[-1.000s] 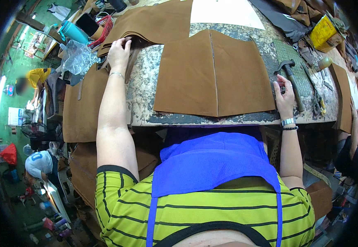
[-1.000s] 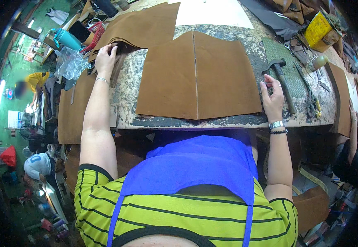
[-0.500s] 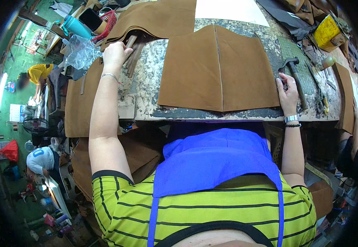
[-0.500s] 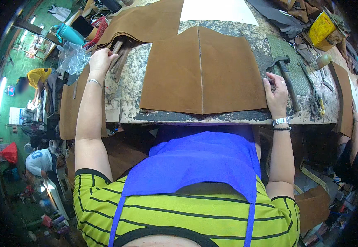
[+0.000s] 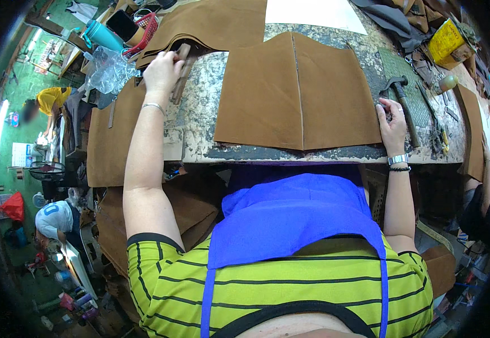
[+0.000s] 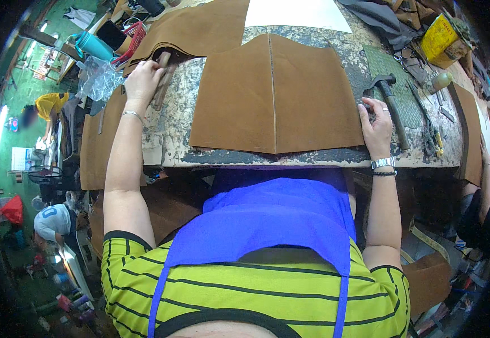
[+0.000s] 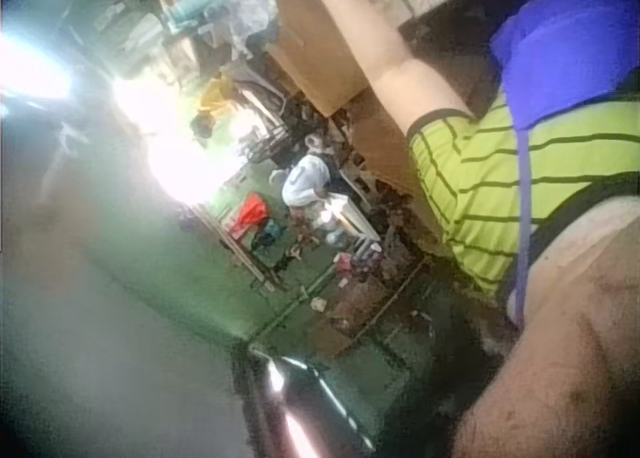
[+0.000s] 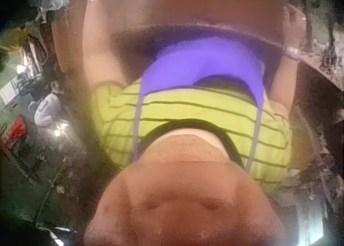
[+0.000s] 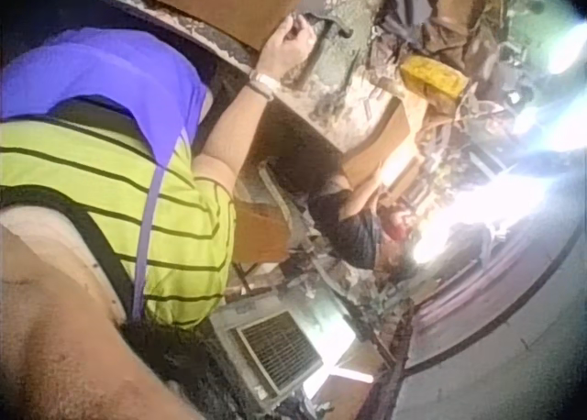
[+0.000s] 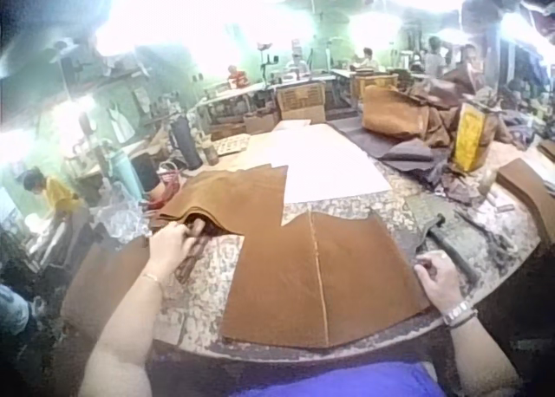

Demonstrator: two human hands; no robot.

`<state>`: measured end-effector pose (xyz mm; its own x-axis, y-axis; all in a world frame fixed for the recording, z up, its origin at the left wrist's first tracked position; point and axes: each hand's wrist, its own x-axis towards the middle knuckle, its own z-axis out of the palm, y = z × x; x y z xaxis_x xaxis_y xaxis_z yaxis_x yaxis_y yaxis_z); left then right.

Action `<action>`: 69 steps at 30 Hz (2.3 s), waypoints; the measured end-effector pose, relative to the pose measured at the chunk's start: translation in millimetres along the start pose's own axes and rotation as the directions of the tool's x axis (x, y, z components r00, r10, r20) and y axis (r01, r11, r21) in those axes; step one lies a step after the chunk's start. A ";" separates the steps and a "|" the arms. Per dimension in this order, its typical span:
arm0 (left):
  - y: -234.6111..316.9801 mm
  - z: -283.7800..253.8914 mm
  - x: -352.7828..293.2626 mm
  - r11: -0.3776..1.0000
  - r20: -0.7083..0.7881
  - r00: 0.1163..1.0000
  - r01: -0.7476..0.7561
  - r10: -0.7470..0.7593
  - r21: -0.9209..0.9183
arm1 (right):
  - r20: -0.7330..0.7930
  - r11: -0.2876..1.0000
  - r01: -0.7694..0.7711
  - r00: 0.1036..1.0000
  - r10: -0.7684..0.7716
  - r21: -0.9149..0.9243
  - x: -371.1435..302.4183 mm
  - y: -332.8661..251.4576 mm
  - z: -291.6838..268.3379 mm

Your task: Attaching a leather strip to a leather panel by positioning and hammering it down.

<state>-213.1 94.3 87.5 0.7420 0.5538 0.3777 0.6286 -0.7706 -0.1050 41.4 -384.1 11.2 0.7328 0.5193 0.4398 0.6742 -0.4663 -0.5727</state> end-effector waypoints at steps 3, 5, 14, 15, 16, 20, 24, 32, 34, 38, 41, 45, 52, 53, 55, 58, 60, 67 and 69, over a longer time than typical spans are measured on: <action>15.6 19.9 7.9 0.999 0.108 0.994 -0.005 0.001 0.038 | -0.003 0.999 0.026 1.000 -0.026 -0.027 2.4 1.8 0.7; 6.8 39.1 14.3 0.994 0.096 0.995 -0.003 -0.007 0.105 | -0.009 0.999 0.015 1.000 -0.015 -0.032 3.4 1.3 2.4; -1.7 46.4 -9.7 0.979 -0.051 0.988 -0.152 0.146 -0.134 | -0.007 1.000 0.005 1.000 -0.005 0.008 1.0 -4.8 0.6; -0.7 48.0 -15.2 0.986 0.013 0.988 -0.151 0.152 -0.070 | -0.006 1.000 0.002 1.000 -0.002 0.007 1.4 -3.1 -0.4; -0.7 49.6 -21.3 0.995 0.005 0.996 -0.091 0.091 -0.050 | 0.000 1.000 -0.005 1.000 0.005 0.003 0.9 -3.0 -1.2; -14.0 50.3 -24.2 0.984 0.075 0.984 0.167 -0.163 -0.058 | 0.013 1.000 -0.005 1.000 0.005 -0.005 2.7 -2.3 -0.8; -16.5 39.9 -20.4 0.932 0.208 0.936 0.321 -0.286 -0.165 | 0.010 1.000 -0.007 1.000 0.007 -0.017 2.6 -3.0 0.6; -5.0 31.0 -18.4 0.994 0.106 0.988 0.107 -0.110 0.030 | -0.010 0.998 0.033 0.999 -0.033 -0.047 1.9 -4.1 0.4; -4.2 31.1 -17.5 0.992 0.158 0.981 0.107 -0.116 0.063 | -0.012 0.999 0.025 1.000 -0.025 -0.043 1.2 -4.3 0.8; -16.9 39.0 -14.7 0.977 0.205 0.956 0.215 -0.210 -0.005 | -0.023 0.998 0.047 0.999 -0.048 -0.050 1.8 -0.1 2.0; -23.0 39.2 -14.6 0.954 0.201 0.950 0.270 -0.241 -0.131 | -0.016 0.998 0.045 0.999 -0.046 -0.049 2.5 -1.1 2.1; -17.2 15.1 -19.5 0.445 0.444 0.861 0.508 -0.247 -0.737 | -0.038 0.999 -0.009 0.999 0.010 0.034 1.3 4.2 2.3; 5.2 -28.6 -66.5 -0.185 0.277 0.925 0.234 -0.261 -0.954 | -0.137 0.797 -0.144 0.952 0.273 0.587 5.2 19.0 6.3; 12.1 -32.9 -76.6 -0.218 0.243 0.930 0.185 -0.277 -0.958 | -0.199 0.756 -0.076 0.943 0.266 0.650 6.5 11.9 9.5; 30.2 -44.4 -98.9 -0.154 0.208 0.928 0.167 -0.310 -0.974 | -0.183 0.749 -0.055 0.955 0.232 0.661 11.5 -41.3 13.1; 49.6 -43.7 -130.4 -0.033 0.143 0.956 0.140 -0.257 -0.990 | 0.195 0.649 -0.182 0.979 0.052 0.739 16.8 -108.8 31.1; 68.7 -49.6 -148.5 0.072 0.160 0.964 0.178 -0.212 -0.981 | 0.557 0.391 -0.512 0.830 -0.002 0.765 15.9 -150.4 56.4; 112.6 -67.0 -169.9 0.467 0.035 0.993 -0.021 0.110 -0.884 | 0.890 0.348 -0.834 0.319 -0.327 0.427 11.7 -215.9 144.6; 108.2 -55.3 -171.9 0.425 -0.006 1.000 -0.002 -0.008 -0.905 | 0.861 0.225 -0.860 0.367 -0.352 0.458 6.7 -223.4 151.9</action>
<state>-285.6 -101.7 62.1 0.7355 0.5584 0.3837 0.0552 -0.6138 0.7875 -118.3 -167.6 37.0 -0.0480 0.9713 -0.2328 -0.5210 -0.2232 -0.8239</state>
